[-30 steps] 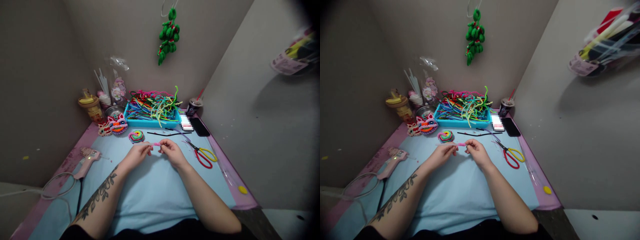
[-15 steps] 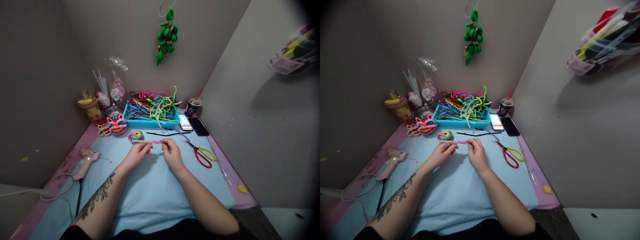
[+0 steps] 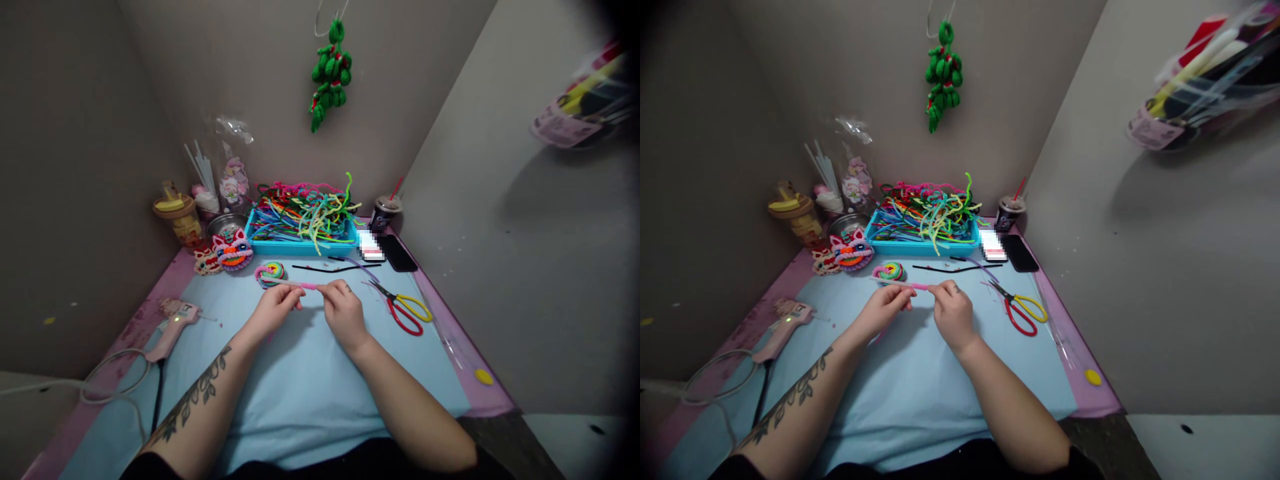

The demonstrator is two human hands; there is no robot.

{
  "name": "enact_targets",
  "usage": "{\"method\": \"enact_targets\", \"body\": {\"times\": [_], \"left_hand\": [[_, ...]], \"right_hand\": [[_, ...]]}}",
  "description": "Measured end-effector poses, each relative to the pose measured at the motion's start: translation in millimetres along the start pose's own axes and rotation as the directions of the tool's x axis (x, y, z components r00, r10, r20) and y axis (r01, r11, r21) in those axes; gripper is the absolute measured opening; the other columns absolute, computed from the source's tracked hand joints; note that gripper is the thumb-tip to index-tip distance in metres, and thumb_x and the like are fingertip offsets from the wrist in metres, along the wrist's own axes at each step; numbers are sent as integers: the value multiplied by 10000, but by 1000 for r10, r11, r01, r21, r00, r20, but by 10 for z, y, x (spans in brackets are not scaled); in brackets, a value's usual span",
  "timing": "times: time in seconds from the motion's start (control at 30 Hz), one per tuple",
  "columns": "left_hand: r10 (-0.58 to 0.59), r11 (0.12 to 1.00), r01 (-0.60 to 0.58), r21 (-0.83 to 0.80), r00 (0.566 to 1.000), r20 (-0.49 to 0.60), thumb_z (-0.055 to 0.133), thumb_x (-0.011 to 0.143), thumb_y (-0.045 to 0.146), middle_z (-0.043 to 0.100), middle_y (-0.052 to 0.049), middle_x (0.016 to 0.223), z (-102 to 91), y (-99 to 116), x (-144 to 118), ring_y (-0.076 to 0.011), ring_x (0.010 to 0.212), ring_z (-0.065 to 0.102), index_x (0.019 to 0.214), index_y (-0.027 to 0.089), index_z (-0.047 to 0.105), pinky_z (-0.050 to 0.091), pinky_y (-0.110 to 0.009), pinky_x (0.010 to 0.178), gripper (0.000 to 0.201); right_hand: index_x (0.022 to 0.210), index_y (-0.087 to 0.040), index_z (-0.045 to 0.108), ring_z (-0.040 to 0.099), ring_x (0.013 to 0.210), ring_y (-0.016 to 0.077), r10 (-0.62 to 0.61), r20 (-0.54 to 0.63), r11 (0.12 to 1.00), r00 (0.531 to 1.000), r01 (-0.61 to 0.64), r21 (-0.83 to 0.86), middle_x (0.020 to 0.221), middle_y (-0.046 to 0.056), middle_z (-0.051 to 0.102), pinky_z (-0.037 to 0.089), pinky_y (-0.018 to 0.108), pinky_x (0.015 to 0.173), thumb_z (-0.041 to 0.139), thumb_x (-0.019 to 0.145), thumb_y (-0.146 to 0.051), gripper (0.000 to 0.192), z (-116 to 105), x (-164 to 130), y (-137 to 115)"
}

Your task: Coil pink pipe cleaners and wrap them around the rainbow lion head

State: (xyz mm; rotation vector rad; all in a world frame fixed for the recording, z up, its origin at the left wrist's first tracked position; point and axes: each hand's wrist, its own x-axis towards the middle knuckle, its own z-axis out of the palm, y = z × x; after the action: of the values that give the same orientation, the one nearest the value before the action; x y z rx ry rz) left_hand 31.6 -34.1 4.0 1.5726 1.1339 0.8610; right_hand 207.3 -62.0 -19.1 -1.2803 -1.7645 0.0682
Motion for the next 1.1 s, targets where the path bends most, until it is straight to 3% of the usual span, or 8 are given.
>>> {"method": "enact_targets", "body": {"times": [0.33,0.57,0.73,0.87,0.97,1.03,1.1], "left_hand": [[-41,997,38,-62,999,-36,538,793,455,627,-14,605,4,-41,40,-132,562,513,796,125,661,383,-244,563,352],[-35,995,26,-97,995,-91,545,785,499,599,0,592,18,-69,51,-125,546,493,823,131,649,372,-240,549,385],[-93,989,66,-131,973,-212,541,754,585,539,11,502,7,-93,73,-113,480,449,594,158,571,345,-240,500,457],[-117,983,73,-171,956,-267,589,714,584,512,25,475,-7,-103,82,-104,467,428,559,165,556,337,-235,493,448],[-112,986,64,-155,939,-325,583,716,591,482,31,468,-16,-122,88,-102,470,408,553,164,551,318,-233,487,459],[-111,986,60,-156,932,-345,574,727,592,455,36,461,-22,-130,87,-98,470,391,535,164,535,304,-233,486,471],[-106,985,50,-166,930,-353,572,736,582,441,40,458,-29,-126,82,-95,474,380,519,164,523,297,-233,493,474]], "right_hand": [[913,-232,725,523,672,159,-199,-21,953,980,188,-238,735,54,602,392,289,642,467,880,-97,294,36,9,-19],[932,-241,727,547,694,159,-199,-69,962,978,181,-203,754,55,632,414,293,659,463,879,-84,311,54,-9,-12],[964,-245,712,578,743,173,-227,-49,970,973,221,-99,810,63,650,461,313,705,449,884,-91,316,59,-15,-20],[1079,-253,654,596,885,203,-194,5,981,981,194,-6,958,82,646,472,372,815,494,874,-138,284,69,-3,-48],[1169,-231,564,528,1116,257,-80,-64,992,995,86,90,1196,125,556,431,450,936,570,849,-253,321,-20,72,-96],[1058,-224,590,509,1144,267,6,-141,988,990,17,156,1192,127,546,418,470,952,533,876,-296,204,-182,156,-130],[864,-228,628,518,1126,278,11,-121,984,993,10,178,1094,109,591,397,491,965,472,914,-343,200,-417,240,-148]]}}
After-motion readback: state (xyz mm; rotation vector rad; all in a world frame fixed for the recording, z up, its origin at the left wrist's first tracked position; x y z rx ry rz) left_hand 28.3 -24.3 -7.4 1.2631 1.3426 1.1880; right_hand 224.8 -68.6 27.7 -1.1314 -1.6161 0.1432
